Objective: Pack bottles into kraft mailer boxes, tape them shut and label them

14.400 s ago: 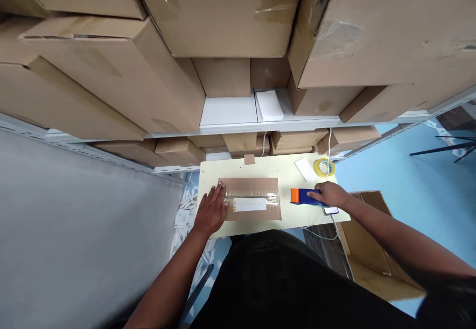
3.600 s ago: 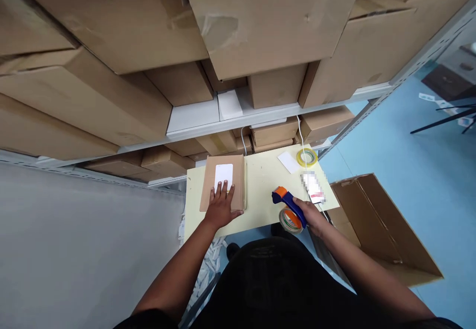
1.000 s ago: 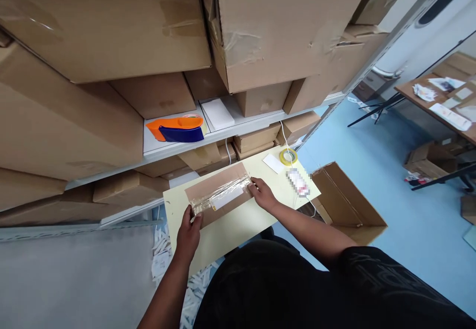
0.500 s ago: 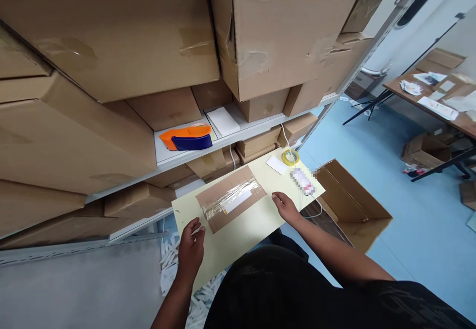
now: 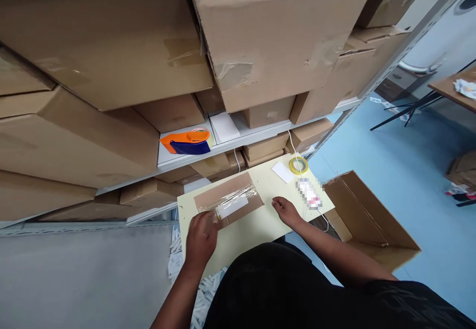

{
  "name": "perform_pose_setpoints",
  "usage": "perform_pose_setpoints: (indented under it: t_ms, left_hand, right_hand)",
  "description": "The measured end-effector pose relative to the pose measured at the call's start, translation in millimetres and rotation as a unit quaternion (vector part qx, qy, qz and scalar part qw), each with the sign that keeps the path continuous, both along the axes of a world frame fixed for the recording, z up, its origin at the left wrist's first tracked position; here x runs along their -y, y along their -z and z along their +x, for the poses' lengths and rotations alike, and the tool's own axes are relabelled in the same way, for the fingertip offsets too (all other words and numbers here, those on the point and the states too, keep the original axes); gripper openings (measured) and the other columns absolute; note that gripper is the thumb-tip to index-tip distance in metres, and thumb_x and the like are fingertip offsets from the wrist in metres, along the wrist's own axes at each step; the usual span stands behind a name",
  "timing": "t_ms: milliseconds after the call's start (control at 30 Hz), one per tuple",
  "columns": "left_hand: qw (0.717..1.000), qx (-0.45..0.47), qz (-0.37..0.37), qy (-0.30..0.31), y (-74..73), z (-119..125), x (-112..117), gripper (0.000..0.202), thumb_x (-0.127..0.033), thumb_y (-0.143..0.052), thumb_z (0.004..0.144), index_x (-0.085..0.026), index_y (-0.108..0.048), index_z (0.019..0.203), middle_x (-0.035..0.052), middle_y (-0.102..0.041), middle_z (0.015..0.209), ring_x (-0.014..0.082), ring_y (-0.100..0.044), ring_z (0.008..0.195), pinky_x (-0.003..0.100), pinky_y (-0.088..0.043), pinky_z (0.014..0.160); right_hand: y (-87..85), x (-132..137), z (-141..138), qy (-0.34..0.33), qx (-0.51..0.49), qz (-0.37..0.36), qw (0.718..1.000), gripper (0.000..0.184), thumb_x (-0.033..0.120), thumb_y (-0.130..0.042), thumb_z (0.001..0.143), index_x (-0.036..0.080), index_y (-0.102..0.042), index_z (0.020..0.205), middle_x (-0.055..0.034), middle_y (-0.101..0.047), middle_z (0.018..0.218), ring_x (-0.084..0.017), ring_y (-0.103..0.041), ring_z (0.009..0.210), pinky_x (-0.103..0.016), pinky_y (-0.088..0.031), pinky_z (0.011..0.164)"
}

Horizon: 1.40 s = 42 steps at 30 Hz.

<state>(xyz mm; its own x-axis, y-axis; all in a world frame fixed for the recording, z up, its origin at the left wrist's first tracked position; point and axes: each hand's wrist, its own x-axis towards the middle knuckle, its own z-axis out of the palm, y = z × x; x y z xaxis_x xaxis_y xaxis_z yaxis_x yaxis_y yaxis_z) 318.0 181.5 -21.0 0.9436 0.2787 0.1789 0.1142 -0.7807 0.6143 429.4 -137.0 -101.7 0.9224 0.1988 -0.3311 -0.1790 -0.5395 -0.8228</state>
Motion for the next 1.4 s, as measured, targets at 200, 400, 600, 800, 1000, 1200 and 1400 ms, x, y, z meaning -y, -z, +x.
perform_pose_setpoints:
  t_ms: [200,400,600,800,1000,1200,1400]
  left_hand:
    - [0.947,-0.108,0.083,0.293,-24.5,114,112,0.029,-0.029,-0.043,0.102,-0.022,-0.072,0.105,0.0082,-0.072,0.106,0.0248,-0.063,0.105,0.04,-0.046,0.099]
    - [0.88,-0.285,0.2,0.324,33.5,238,224,0.026,-0.026,-0.051,0.095,-0.015,-0.072,0.105,0.0138,-0.072,0.108,0.027,-0.066,0.099,0.037,-0.051,0.083]
    - [0.869,-0.308,0.23,0.312,107.5,288,276,0.03,-0.028,-0.056,0.095,-0.012,-0.068,0.117,0.019,-0.066,0.122,0.0311,-0.061,0.114,0.04,-0.052,0.089]
    - [0.864,-0.308,0.25,0.31,142.9,290,288,0.036,-0.029,-0.06,0.094,-0.011,-0.065,0.125,0.0215,-0.061,0.127,0.0348,-0.056,0.121,0.046,-0.049,0.095]
    - [0.856,-0.319,0.247,0.323,148.1,283,290,0.034,-0.008,-0.044,0.095,-0.009,-0.069,0.117,0.0203,-0.068,0.115,0.0297,-0.066,0.109,0.042,-0.053,0.089]
    - [0.856,-0.323,0.23,0.332,145.7,279,283,0.032,-0.008,-0.043,0.096,-0.009,-0.07,0.114,0.0189,-0.07,0.112,0.0281,-0.069,0.107,0.041,-0.054,0.09]
    - [0.864,-0.327,0.21,0.32,136.0,276,274,0.024,-0.021,-0.051,0.099,-0.015,-0.071,0.11,0.0149,-0.071,0.111,0.0268,-0.067,0.109,0.038,-0.053,0.09]
  right_hand:
    - [17.4,15,12,-0.005,-0.046,0.004,0.999,0.036,0.051,-0.051,0.09,0.022,-0.072,0.096,-0.0064,-0.074,0.09,-0.027,-0.068,0.085,-0.038,-0.05,0.077]
    - [30.1,51,11,-0.059,-0.103,0.025,0.993,0.028,0.042,-0.054,0.09,0.023,-0.073,0.092,-0.0045,-0.074,0.09,-0.023,-0.068,0.085,-0.034,-0.048,0.077]
    - [33.7,87,23,-0.083,-0.139,0.023,0.986,0.027,0.039,-0.054,0.092,0.02,-0.073,0.097,-0.0062,-0.075,0.094,-0.022,-0.068,0.086,-0.031,-0.048,0.075]
    - [42.0,111,32,-0.099,-0.153,0.026,0.983,0.026,0.037,-0.054,0.092,0.021,-0.073,0.098,-0.007,-0.075,0.097,-0.022,-0.069,0.088,-0.031,-0.048,0.077]
    - [51.1,120,36,-0.112,-0.167,0.003,0.98,0.026,0.038,-0.054,0.091,0.02,-0.073,0.096,-0.0063,-0.074,0.091,-0.021,-0.067,0.082,-0.03,-0.046,0.073]
    - [55.2,118,39,-0.107,-0.177,0.011,0.978,0.027,0.039,-0.055,0.091,0.021,-0.073,0.098,-0.0054,-0.074,0.091,-0.02,-0.066,0.08,-0.029,-0.046,0.071]
    - [62.1,121,39,-0.094,-0.175,0.01,0.98,0.028,0.04,-0.054,0.091,0.021,-0.073,0.097,-0.0051,-0.074,0.093,-0.021,-0.067,0.085,-0.03,-0.047,0.076]
